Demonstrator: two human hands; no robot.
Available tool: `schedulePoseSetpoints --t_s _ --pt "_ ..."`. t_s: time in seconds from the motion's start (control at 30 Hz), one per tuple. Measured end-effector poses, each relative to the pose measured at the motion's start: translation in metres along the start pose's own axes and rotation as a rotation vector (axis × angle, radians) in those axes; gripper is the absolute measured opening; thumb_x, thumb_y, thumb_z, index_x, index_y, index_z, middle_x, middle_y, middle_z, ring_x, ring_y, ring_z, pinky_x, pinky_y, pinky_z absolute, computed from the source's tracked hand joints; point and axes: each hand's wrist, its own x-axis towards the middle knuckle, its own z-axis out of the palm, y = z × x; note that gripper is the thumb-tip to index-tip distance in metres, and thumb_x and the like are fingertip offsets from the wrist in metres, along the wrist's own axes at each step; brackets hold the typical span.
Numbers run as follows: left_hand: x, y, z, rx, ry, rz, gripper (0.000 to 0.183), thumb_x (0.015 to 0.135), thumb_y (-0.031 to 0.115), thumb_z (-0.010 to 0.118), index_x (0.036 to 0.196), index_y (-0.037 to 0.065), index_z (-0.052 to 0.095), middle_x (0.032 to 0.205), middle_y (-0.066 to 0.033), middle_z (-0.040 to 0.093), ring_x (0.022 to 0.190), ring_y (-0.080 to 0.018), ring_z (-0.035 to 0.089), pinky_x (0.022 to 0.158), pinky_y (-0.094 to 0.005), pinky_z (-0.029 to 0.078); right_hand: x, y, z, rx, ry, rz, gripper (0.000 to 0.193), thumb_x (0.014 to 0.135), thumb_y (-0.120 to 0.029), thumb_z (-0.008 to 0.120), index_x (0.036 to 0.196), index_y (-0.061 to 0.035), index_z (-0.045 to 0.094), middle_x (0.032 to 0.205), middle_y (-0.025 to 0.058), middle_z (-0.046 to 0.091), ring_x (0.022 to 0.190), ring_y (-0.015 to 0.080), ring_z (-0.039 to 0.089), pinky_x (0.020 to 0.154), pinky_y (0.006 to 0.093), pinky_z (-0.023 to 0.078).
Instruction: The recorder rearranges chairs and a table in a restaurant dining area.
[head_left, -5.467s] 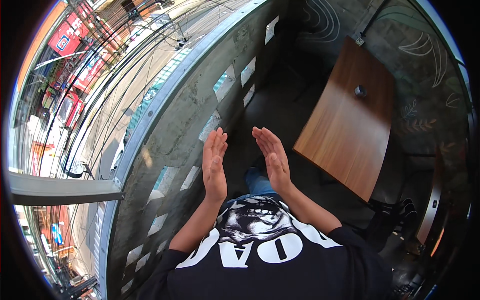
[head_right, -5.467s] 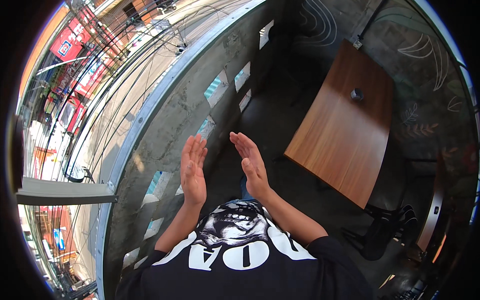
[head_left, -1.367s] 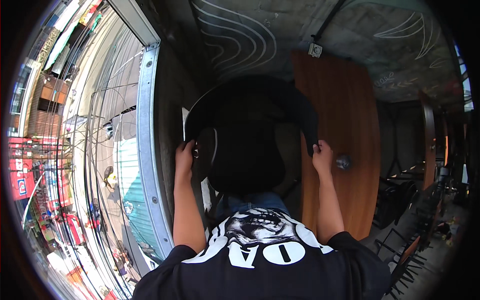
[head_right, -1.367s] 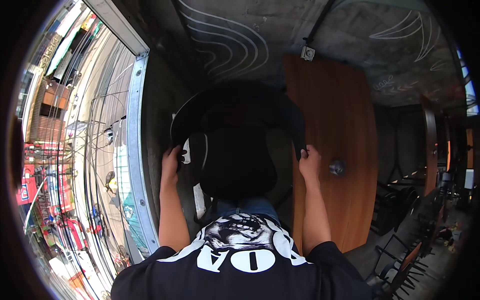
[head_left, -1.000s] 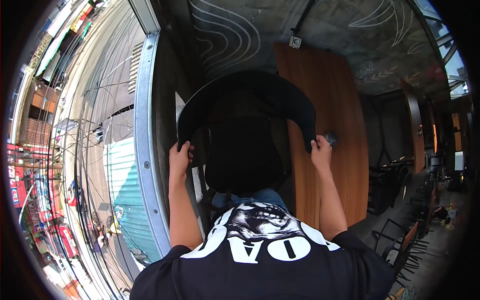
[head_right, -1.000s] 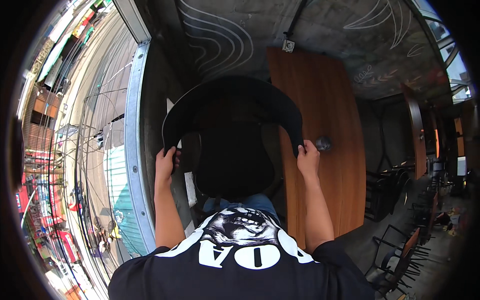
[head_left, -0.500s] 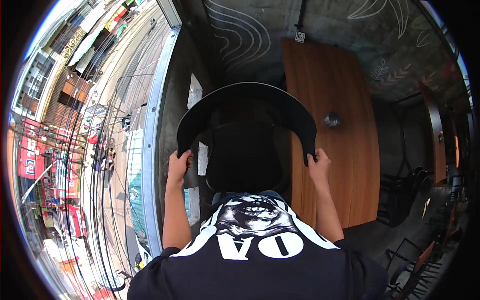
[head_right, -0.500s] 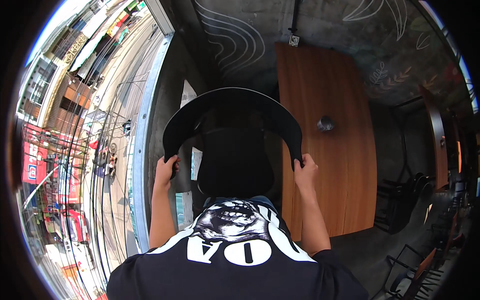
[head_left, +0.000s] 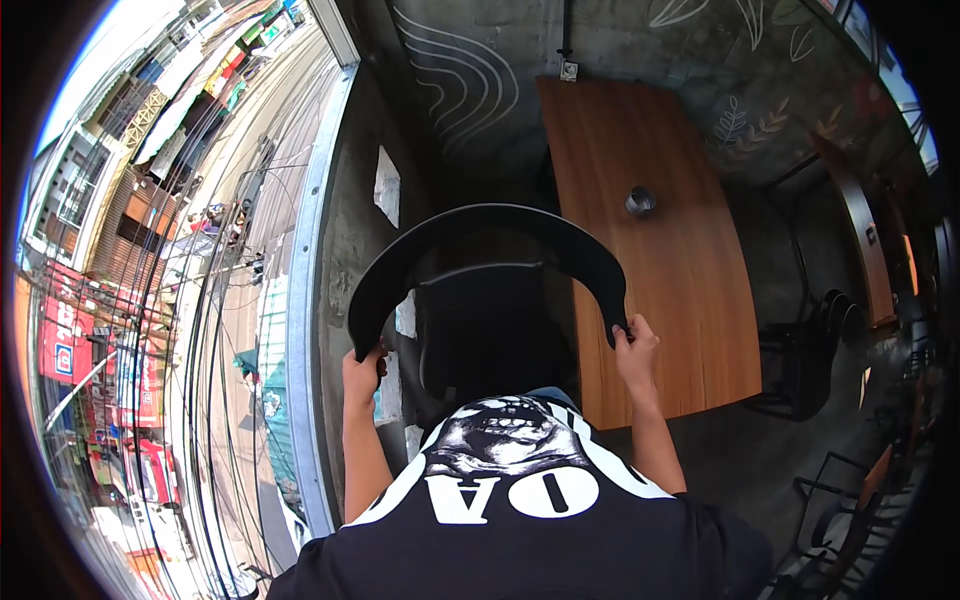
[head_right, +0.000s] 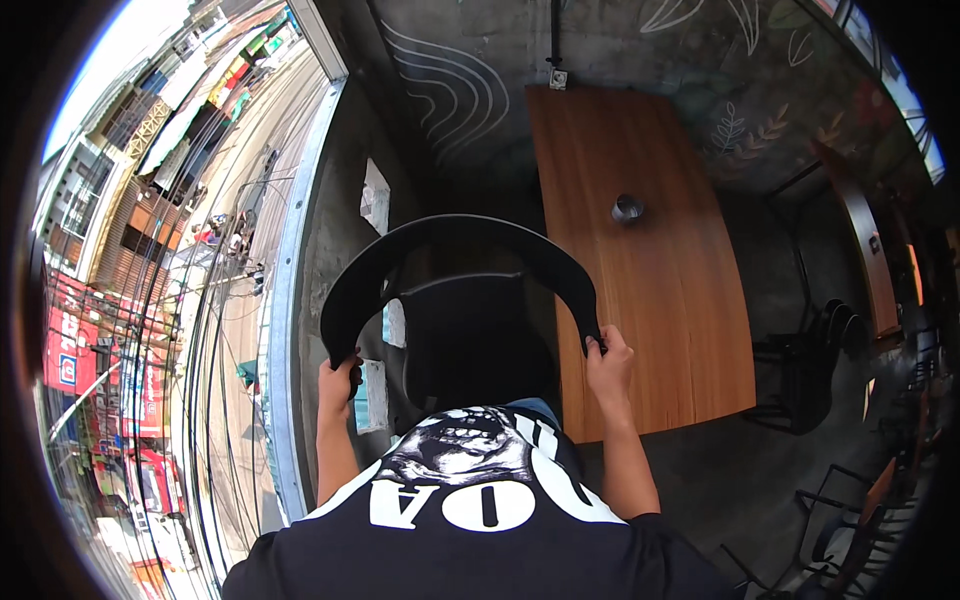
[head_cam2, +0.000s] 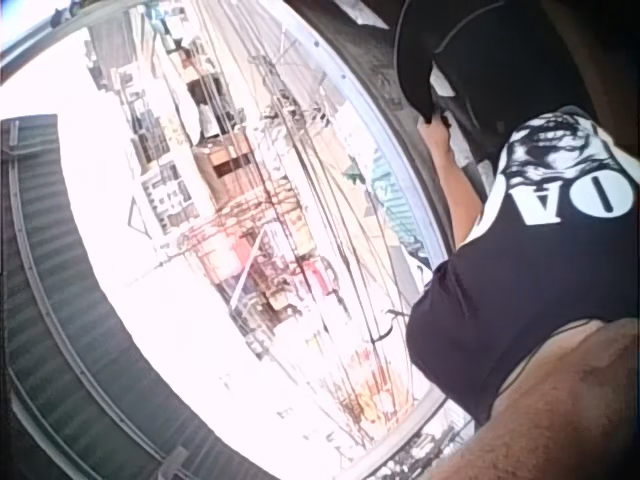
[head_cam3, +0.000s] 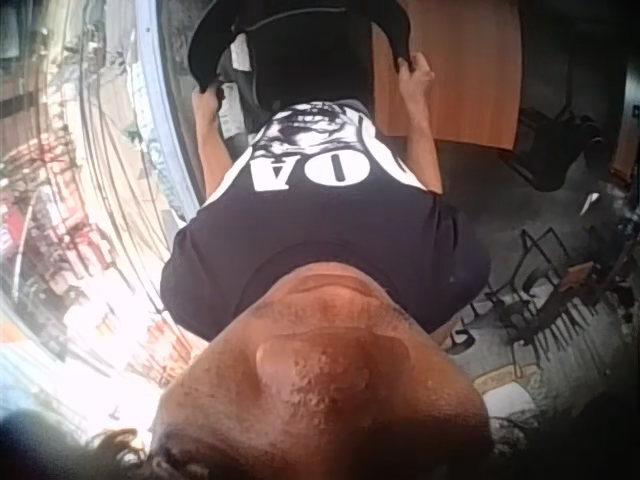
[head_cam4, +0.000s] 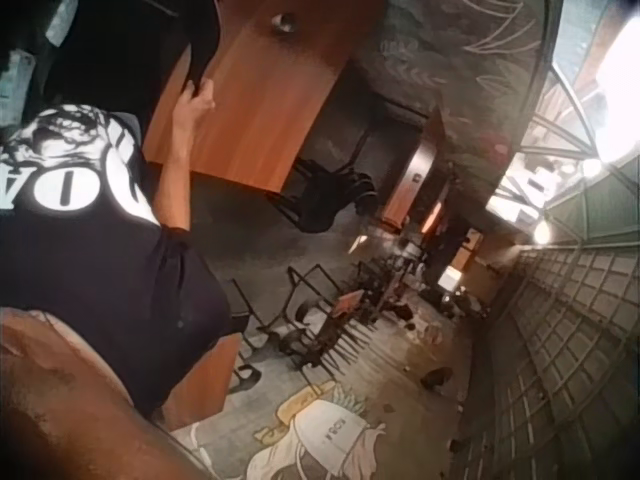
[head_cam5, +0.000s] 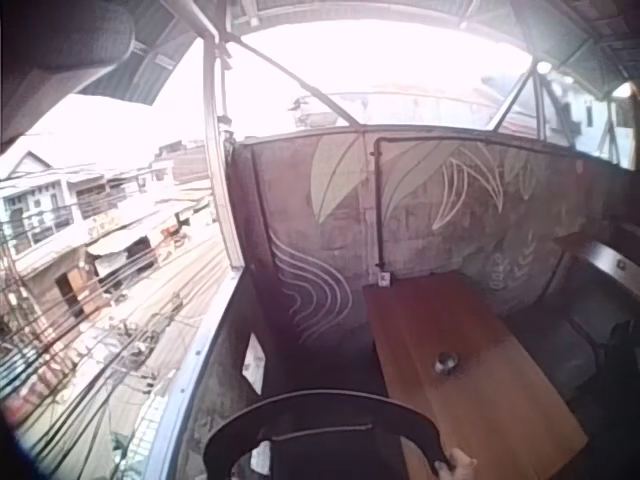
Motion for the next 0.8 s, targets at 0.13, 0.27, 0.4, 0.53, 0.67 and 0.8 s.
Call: schedulePoseSetpoints --t_s 0.13,0.27,0.4,0.53,0.67,0.8 --pt "-0.027 -0.016 -0.031 0.001 -0.02 0.033 0.02 0.093 0.019 0.066 0.098 0.0 0.069 0.075 -0.003 0.061 0.06 -0.0093 0.051 0.056 -0.0271 0.04 -0.045 0.006 -0.007 -0.069 0.011 -0.05 0.011 0.092 -0.007 0.065 0.093 0.004 0.061 0.083 0.0231 0.07 0.079 0.0336 0.071 0.068 0.0393 0.053" --pt "-0.081 -0.022 -0.041 0.031 -0.047 -0.003 0.019 0.094 0.018 0.065 0.099 -0.001 0.069 0.074 -0.0021 0.061 0.06 -0.0091 0.05 0.056 -0.0271 0.038 -0.094 0.037 -0.029 -0.112 0.011 -0.031 0.013 0.092 -0.008 0.066 0.094 0.0042 0.061 0.084 0.0232 0.07 0.081 0.0337 0.071 0.07 0.039 0.054" --pt "-0.123 -0.046 -0.061 -0.009 -0.054 -0.018 0.02 0.094 0.018 0.065 0.101 0.0 0.068 0.075 -0.0017 0.061 0.06 -0.0088 0.049 0.056 -0.0269 0.037 -0.124 0.033 -0.051 -0.05 -0.022 0.008 0.016 0.092 -0.01 0.067 0.094 0.0046 0.061 0.086 0.0239 0.07 0.084 0.0334 0.072 0.071 0.0392 0.054" --pt "-0.162 -0.058 -0.08 -0.013 -0.027 -0.046 0.02 0.094 0.018 0.065 0.102 0.001 0.068 0.076 -0.0017 0.061 0.06 -0.0086 0.049 0.055 -0.0269 0.037 -0.152 0.028 -0.068 -0.061 -0.03 -0.029 0.014 0.092 -0.008 0.066 0.093 0.0046 0.06 0.084 0.0237 0.07 0.081 0.0348 0.071 0.069 0.0384 0.053" --pt "-0.205 -0.075 -0.084 -0.042 -0.015 -0.036 0.023 0.094 0.02 0.067 0.107 0.001 0.069 0.079 -0.0018 0.062 0.06 -0.0088 0.05 0.056 -0.0264 0.038 -0.181 0.052 -0.086 -0.042 -0.077 -0.024 0.015 0.091 -0.008 0.066 0.092 0.0046 0.058 0.081 0.0246 0.069 0.078 0.0359 0.071 0.068 0.0387 0.052" --pt "-0.24 -0.106 -0.083 -0.024 -0.013 0.015 0.024 0.094 0.019 0.066 0.109 0.001 0.068 0.079 -0.0017 0.062 0.062 -0.0092 0.05 0.057 -0.0269 0.039 -0.2 0.08 -0.11 -0.033 -0.09 -0.049 0.016 0.09 -0.009 0.066 0.093 0.0042 0.058 0.08 0.024 0.068 0.075 0.0344 0.07 0.065 0.0372 0.051"
